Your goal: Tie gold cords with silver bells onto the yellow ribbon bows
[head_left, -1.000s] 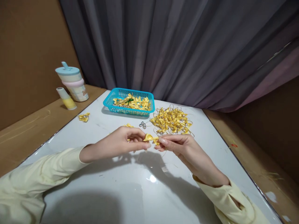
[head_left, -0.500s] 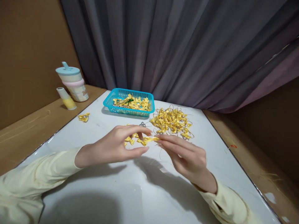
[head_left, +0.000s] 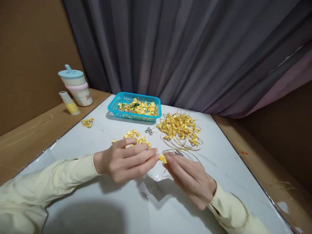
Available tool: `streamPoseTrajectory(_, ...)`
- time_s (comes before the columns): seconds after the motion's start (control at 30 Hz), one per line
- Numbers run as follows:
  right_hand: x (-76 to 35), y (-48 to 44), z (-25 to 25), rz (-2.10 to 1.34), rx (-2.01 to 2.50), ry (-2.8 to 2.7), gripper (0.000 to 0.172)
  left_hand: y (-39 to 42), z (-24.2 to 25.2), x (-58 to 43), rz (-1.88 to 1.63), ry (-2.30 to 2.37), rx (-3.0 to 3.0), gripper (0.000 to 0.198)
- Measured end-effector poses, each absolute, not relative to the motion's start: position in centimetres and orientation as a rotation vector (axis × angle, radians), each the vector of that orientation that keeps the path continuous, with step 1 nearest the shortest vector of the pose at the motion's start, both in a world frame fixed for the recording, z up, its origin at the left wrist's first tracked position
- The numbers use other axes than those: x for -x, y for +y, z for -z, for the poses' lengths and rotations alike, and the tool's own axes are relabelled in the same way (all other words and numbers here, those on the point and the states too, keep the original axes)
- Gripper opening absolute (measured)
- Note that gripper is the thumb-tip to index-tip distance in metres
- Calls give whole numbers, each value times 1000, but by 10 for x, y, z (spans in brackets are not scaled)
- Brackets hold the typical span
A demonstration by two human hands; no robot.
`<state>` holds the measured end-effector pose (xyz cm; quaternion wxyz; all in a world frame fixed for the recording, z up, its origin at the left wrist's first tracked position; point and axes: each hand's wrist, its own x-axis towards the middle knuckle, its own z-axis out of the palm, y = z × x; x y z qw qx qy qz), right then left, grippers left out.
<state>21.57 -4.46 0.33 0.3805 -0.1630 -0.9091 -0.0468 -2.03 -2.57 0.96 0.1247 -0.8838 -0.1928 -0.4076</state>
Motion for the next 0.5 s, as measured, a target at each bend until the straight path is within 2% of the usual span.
streamPoseTrajectory(0.1,-211,-45,-2,-46,471,-2285,59,-16,-14,17,1283,-514,2709,16)
streamPoseTrajectory(0.23,-202,-49,-5,55,657,-2143,58,-8,-19,11,1601,-788,2932,13)
streamPoseTrajectory(0.3,-198,-50,-10,29,675,-2056,49,-9,-21,10,1626,-918,3081,15)
streamPoseTrajectory(0.5,-192,-44,-26,-440,809,-1839,20,-9,-29,8,1555,-1600,3554,22)
